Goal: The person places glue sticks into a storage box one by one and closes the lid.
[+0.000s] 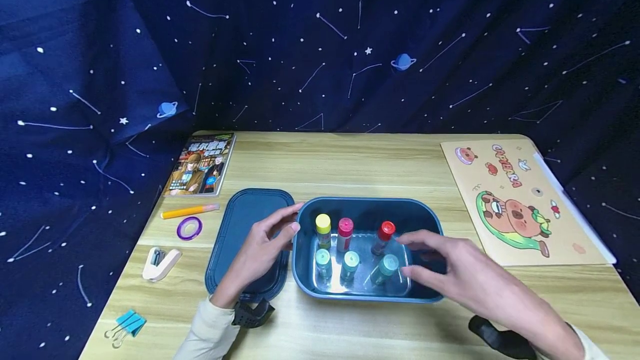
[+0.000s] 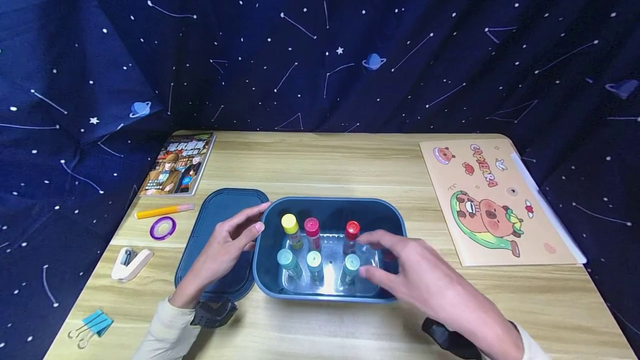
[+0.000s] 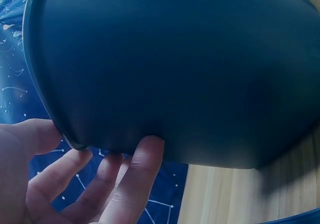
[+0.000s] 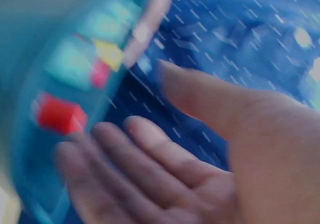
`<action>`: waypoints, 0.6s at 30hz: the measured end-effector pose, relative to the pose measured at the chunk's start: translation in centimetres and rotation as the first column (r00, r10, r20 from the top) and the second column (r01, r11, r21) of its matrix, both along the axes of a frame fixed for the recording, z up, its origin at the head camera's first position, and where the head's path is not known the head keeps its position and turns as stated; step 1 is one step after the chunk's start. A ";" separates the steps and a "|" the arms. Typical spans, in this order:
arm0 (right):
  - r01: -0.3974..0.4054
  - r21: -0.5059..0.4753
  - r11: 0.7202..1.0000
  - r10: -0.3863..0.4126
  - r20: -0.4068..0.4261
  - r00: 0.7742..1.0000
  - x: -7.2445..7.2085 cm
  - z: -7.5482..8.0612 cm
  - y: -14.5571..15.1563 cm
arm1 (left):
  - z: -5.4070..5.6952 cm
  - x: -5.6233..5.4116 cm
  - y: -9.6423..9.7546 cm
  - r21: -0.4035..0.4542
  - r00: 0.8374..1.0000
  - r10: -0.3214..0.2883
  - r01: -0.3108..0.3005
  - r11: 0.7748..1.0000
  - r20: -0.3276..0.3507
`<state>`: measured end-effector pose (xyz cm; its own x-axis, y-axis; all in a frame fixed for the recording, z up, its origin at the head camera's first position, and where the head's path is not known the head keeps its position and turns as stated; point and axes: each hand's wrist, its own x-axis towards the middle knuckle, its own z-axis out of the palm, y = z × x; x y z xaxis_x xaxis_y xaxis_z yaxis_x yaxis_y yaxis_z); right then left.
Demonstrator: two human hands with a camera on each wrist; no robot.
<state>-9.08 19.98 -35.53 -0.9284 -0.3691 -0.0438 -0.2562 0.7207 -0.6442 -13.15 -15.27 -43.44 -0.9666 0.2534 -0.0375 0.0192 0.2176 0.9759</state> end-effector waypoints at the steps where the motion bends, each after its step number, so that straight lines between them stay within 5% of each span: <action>1: 0.041 -0.034 0.999 -0.043 -0.058 0.997 0.3 0.3 0.7 | 0.0 0.0 0.0 -0.001 1.000 0.001 -0.001 1.000 0.000; 5: 0.227 -0.180 0.957 -0.269 -0.268 0.925 0.7 0.0 2.6 | 0.0 0.1 0.0 -0.010 1.000 0.015 -0.015 1.000 -0.004; 8: 0.317 -0.247 0.916 -0.381 -0.283 0.880 0.4 -1.9 3.1 | 0.1 0.1 0.0 -0.016 1.000 0.027 -0.027 0.999 -0.006; 13: 0.368 -0.288 0.884 -0.434 -0.215 0.875 0.1 -5.3 3.0 | 0.0 0.2 0.1 -0.017 1.000 0.030 -0.030 0.999 -0.005; 18: 0.392 -0.337 0.856 -0.463 -0.161 0.872 0.2 -6.7 2.9 | 0.0 0.2 0.3 -0.010 0.999 0.043 -0.043 0.999 0.001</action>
